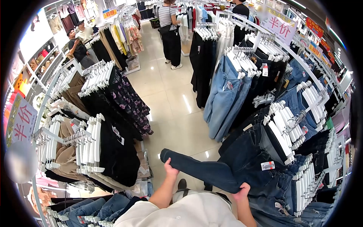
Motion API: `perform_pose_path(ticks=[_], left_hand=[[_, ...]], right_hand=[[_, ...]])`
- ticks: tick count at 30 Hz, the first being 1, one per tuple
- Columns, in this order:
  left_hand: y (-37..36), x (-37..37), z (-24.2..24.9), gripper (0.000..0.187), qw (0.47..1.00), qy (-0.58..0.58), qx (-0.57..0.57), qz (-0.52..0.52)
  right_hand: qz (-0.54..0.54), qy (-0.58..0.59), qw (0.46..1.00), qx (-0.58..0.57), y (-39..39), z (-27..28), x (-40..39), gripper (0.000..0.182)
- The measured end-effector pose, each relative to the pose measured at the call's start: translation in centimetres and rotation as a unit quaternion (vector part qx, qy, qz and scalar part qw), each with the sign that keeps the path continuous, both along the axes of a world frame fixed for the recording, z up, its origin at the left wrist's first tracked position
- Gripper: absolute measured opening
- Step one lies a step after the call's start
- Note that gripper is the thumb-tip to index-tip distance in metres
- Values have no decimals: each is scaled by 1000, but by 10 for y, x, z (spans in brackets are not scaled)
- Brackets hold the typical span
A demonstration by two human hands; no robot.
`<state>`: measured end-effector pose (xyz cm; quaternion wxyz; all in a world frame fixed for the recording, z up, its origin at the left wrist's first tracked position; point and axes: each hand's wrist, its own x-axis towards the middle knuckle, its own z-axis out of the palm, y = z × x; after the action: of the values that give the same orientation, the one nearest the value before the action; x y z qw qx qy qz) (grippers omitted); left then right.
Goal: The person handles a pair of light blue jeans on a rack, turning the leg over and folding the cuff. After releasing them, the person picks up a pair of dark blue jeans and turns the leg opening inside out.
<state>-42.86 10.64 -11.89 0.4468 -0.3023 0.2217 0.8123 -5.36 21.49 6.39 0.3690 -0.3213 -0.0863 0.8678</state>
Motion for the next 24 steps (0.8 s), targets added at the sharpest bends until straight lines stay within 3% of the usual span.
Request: perform_pose_path(ticks=[3,6,10,12,14,17,20,22,24], left_hand=[[-18,-29,-10,35,1000,27,5,12],[-29,-42,9,34,998,46,-30,18],[-39,-48,20,35,995,93,-21,-8],[-39,-43,37,36,993,104,-6,-58],[-33,-27,68,38,984,135,2,-114],[-25,-2,83,35,964,195,8,-179],[-11,30,104,38,943,237,4,-232],[2,57,134,45,902,337,40,-268],[10,72,144,45,876,360,49,-318]], right_hand=[[-21,-7,1000,-11,0,-7,8,63],[-45,-40,998,-35,-2,-20,13,62],[-102,-27,989,-107,7,-71,24,48],[-95,-93,982,-135,9,-38,8,35],[-84,-181,966,-162,9,-85,32,27],[-43,-348,927,-134,-2,-92,37,25],[-35,-486,870,-68,-8,-92,29,30],[-40,-517,854,-25,-10,-84,17,43],[-70,-521,850,12,-14,-70,2,49]])
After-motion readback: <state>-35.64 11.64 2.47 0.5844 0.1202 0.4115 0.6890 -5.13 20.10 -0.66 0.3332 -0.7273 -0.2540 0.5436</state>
